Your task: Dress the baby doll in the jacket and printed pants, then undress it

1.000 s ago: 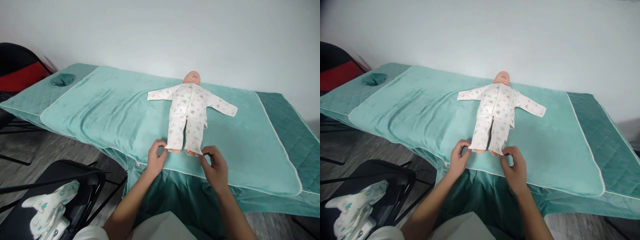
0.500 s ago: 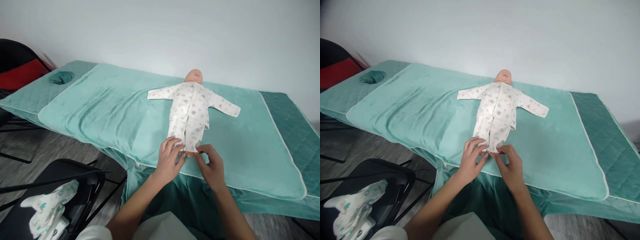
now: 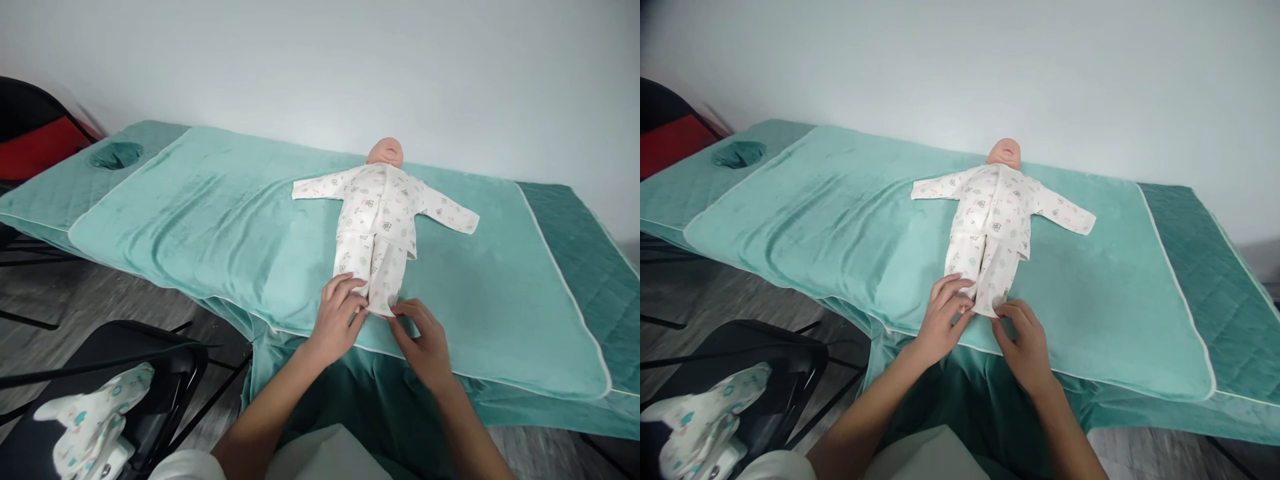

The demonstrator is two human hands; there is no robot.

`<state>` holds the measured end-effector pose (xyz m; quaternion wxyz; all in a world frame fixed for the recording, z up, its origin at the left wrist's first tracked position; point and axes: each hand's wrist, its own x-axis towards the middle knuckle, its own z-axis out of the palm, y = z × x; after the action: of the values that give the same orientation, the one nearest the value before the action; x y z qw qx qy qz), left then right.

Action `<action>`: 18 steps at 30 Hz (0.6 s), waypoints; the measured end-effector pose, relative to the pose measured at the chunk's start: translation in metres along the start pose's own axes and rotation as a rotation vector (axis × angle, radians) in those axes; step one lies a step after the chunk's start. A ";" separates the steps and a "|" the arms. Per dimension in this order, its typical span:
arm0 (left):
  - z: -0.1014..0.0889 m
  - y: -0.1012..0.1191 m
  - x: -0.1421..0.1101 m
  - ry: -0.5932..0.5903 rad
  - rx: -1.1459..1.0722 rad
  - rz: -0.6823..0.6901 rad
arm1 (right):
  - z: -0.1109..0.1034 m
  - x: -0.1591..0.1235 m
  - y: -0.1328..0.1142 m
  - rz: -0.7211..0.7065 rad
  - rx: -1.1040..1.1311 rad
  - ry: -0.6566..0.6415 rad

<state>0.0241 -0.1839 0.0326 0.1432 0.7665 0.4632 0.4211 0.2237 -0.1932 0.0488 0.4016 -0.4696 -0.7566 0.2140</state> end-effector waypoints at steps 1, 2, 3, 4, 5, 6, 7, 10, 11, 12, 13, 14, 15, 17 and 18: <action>0.000 0.000 -0.002 0.021 -0.001 0.003 | -0.001 -0.002 0.003 -0.012 -0.014 -0.018; 0.001 0.001 -0.004 0.036 0.004 0.009 | -0.002 -0.004 0.006 -0.022 -0.026 -0.042; 0.002 0.001 -0.005 0.044 0.014 0.016 | -0.004 -0.005 0.009 -0.035 -0.038 -0.071; 0.002 0.001 -0.007 0.048 0.027 0.024 | -0.006 -0.006 0.012 -0.048 -0.050 -0.105; 0.003 0.001 -0.009 0.052 0.039 0.028 | -0.008 -0.006 0.014 -0.056 -0.060 -0.141; 0.003 0.000 -0.010 0.060 0.049 0.029 | -0.011 -0.006 0.017 -0.060 -0.068 -0.175; 0.003 -0.002 -0.011 0.071 0.056 0.028 | -0.014 -0.005 0.019 -0.057 -0.072 -0.205; 0.002 -0.007 -0.015 0.107 0.051 0.026 | -0.022 -0.002 0.024 -0.014 -0.063 -0.241; 0.001 -0.009 -0.016 0.114 0.049 0.026 | -0.023 -0.001 0.024 0.005 -0.051 -0.237; 0.001 -0.010 -0.017 0.118 0.046 0.025 | -0.023 0.000 0.025 0.022 -0.036 -0.228; 0.001 -0.011 -0.017 0.122 0.042 0.025 | -0.022 0.001 0.025 0.039 -0.018 -0.217; 0.000 -0.011 -0.018 0.128 0.039 0.027 | -0.021 0.002 0.026 0.056 0.002 -0.206; 0.000 -0.011 -0.018 0.135 0.038 0.035 | -0.019 0.002 0.027 0.073 0.023 -0.196; 0.000 -0.011 -0.020 0.147 0.045 0.073 | -0.015 0.002 0.029 0.106 0.064 -0.173; 0.000 -0.010 -0.021 0.146 0.058 0.096 | -0.014 0.001 0.031 0.122 0.083 -0.160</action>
<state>0.0141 -0.1958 0.0156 0.0666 0.7588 0.4473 0.4687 0.2510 -0.1784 0.0361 0.3451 -0.4790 -0.7469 0.3061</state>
